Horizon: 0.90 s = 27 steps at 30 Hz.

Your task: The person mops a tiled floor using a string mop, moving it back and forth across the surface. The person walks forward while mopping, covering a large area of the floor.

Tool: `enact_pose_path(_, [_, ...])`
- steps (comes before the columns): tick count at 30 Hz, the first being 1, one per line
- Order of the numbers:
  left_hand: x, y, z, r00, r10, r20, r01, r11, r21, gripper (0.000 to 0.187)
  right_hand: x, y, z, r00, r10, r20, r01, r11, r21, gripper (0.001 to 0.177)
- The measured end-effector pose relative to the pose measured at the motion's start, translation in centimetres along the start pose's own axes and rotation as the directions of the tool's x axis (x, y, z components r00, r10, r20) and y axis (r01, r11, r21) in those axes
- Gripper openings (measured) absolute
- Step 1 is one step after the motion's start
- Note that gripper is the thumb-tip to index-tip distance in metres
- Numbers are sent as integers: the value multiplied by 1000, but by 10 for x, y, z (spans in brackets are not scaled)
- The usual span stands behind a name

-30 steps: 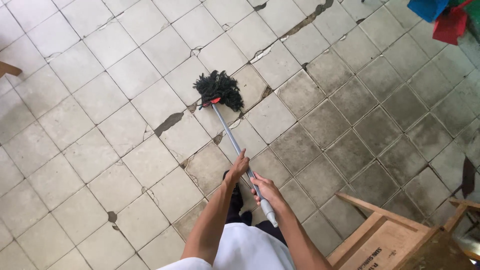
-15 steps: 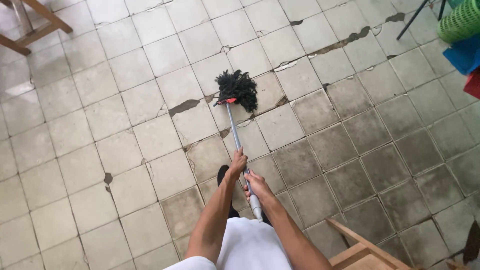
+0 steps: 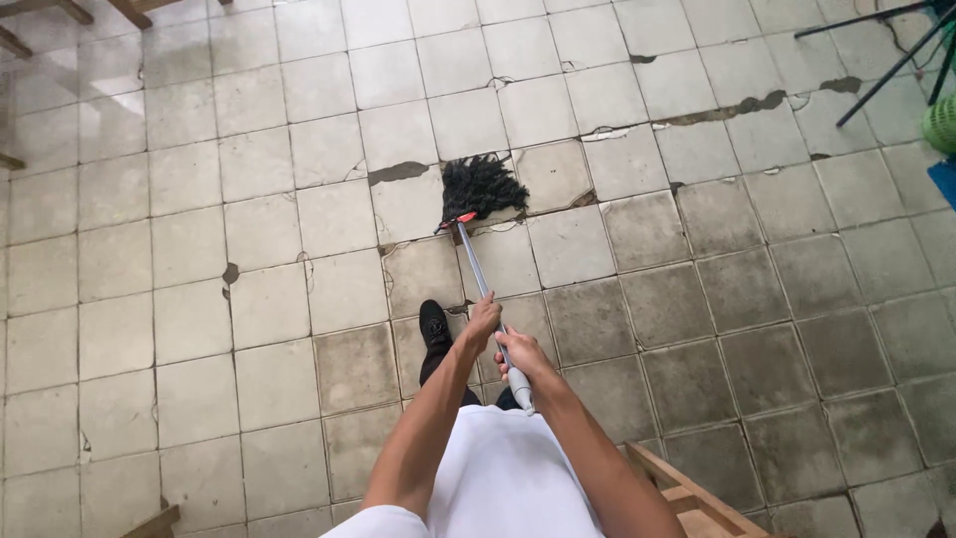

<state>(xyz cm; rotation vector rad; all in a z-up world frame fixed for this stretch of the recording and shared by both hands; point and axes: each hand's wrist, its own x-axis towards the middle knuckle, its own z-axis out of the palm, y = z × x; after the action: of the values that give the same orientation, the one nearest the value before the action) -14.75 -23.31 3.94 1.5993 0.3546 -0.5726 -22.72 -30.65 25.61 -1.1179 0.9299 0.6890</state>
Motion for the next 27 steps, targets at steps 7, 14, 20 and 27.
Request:
enact_pose_path(7, [-55,26,-16,996,-60,59,62,998,-33,74,-10,13,20,997,-10,-72,9,1000,-2,66])
enact_pose_path(14, [-29,2,-21,998,36,-48,-39,998,-47,67,11,19,40,996,-2,-91,0,1000,-19,65])
enact_pose_path(20, [1,7,-39,989,45,139,30,870,-492,60,35,-7,44,993,5,-117,-7,1000,-16,67])
enact_pose_path(27, [57,4,-38,992,126,9,-114,925,-363,67,61,-28,72,991,-7,-130,0,998,-56,63])
